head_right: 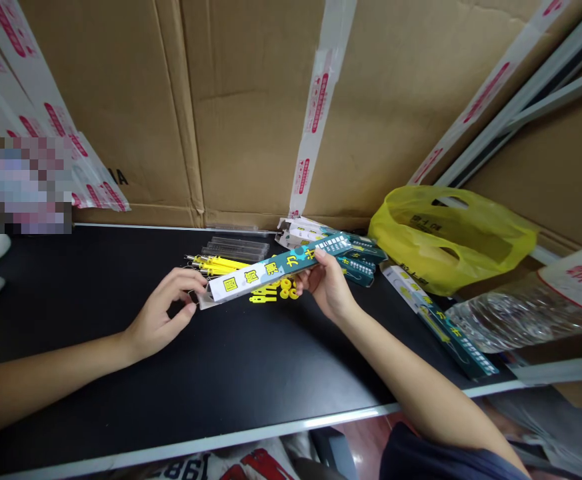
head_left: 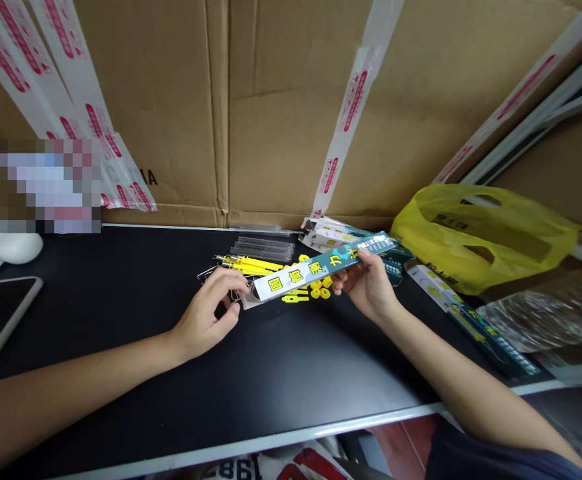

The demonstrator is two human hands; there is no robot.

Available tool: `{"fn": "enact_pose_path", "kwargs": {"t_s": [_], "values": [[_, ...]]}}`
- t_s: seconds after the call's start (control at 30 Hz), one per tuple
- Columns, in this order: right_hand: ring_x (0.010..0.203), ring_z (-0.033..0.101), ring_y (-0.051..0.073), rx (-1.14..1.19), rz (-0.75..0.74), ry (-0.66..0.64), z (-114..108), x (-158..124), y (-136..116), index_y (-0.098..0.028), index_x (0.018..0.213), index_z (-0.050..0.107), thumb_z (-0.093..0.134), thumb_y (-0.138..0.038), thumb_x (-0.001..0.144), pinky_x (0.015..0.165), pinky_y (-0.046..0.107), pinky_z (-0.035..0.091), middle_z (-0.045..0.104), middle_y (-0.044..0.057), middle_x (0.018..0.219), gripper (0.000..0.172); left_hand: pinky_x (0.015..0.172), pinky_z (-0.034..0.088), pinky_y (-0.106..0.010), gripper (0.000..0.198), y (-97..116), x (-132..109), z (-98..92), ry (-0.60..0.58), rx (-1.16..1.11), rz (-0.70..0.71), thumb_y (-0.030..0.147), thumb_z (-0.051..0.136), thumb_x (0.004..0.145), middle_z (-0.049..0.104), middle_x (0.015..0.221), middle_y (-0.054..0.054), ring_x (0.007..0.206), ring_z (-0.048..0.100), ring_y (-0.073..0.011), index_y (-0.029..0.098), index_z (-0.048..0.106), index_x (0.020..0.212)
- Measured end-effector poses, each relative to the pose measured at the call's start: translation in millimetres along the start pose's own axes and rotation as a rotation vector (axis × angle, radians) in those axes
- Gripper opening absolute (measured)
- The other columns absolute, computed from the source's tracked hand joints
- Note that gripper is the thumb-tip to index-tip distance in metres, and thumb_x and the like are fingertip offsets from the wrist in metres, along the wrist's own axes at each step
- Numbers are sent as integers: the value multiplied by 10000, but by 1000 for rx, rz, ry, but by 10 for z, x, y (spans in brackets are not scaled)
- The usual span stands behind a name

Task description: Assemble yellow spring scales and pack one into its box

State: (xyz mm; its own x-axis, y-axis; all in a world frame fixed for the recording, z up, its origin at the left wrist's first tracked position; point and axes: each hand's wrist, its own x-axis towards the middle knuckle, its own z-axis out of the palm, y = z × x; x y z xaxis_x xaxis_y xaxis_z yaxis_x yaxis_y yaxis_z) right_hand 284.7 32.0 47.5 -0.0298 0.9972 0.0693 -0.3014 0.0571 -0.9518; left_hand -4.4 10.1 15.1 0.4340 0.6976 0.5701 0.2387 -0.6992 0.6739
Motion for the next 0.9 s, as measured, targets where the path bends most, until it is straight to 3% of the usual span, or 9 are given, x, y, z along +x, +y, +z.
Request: {"fn": "enact_pose_path", "kwargs": {"t_s": [0.17, 0.37, 0.57, 0.7, 0.9], "values": [[403, 479, 109, 14, -2, 34, 1, -2, -27, -197, 602, 493, 603, -513, 692, 359, 221, 440, 457, -43, 453, 347, 833, 467, -291, 289, 30, -16, -9, -40, 132, 39, 98, 439, 863, 467, 1193, -64, 1145, 445, -195, 228, 560, 1091], [413, 477, 110, 0, -13, 41, 7, -21, 2, -202, 642, 494, 582, -520, 722, 350, 217, 430, 450, -44, 473, 340, 795, 470, -270, 303, 32, -15, -3, -4, 113, 66, 120, 464, 876, 509, 1163, -66, 1087, 484, -181, 217, 508, 1159], [415, 479, 104, 16, -17, 45, 29, -30, 36, -189, 614, 501, 617, -516, 707, 363, 215, 445, 451, -44, 470, 360, 841, 468, -288, 151, 55, 7, -19, -12, 116, 15, 160, 442, 904, 518, 1102, -61, 1072, 500, -179, 194, 573, 971], [418, 490, 107, 17, -23, 41, 87, -69, 42, -185, 612, 511, 651, -520, 692, 360, 213, 441, 457, -44, 471, 372, 882, 461, -323, 168, 56, 17, -13, -15, 123, -26, 185, 430, 917, 506, 1088, -70, 1087, 493, -197, 179, 591, 866], [447, 498, 116, -4, -27, 80, 117, -102, 82, -194, 622, 505, 638, -533, 719, 366, 217, 439, 452, -38, 493, 377, 766, 498, -294, 130, 15, 15, 11, 7, 99, -60, 226, 505, 895, 470, 1138, -78, 1008, 526, -187, 186, 626, 870]]}}
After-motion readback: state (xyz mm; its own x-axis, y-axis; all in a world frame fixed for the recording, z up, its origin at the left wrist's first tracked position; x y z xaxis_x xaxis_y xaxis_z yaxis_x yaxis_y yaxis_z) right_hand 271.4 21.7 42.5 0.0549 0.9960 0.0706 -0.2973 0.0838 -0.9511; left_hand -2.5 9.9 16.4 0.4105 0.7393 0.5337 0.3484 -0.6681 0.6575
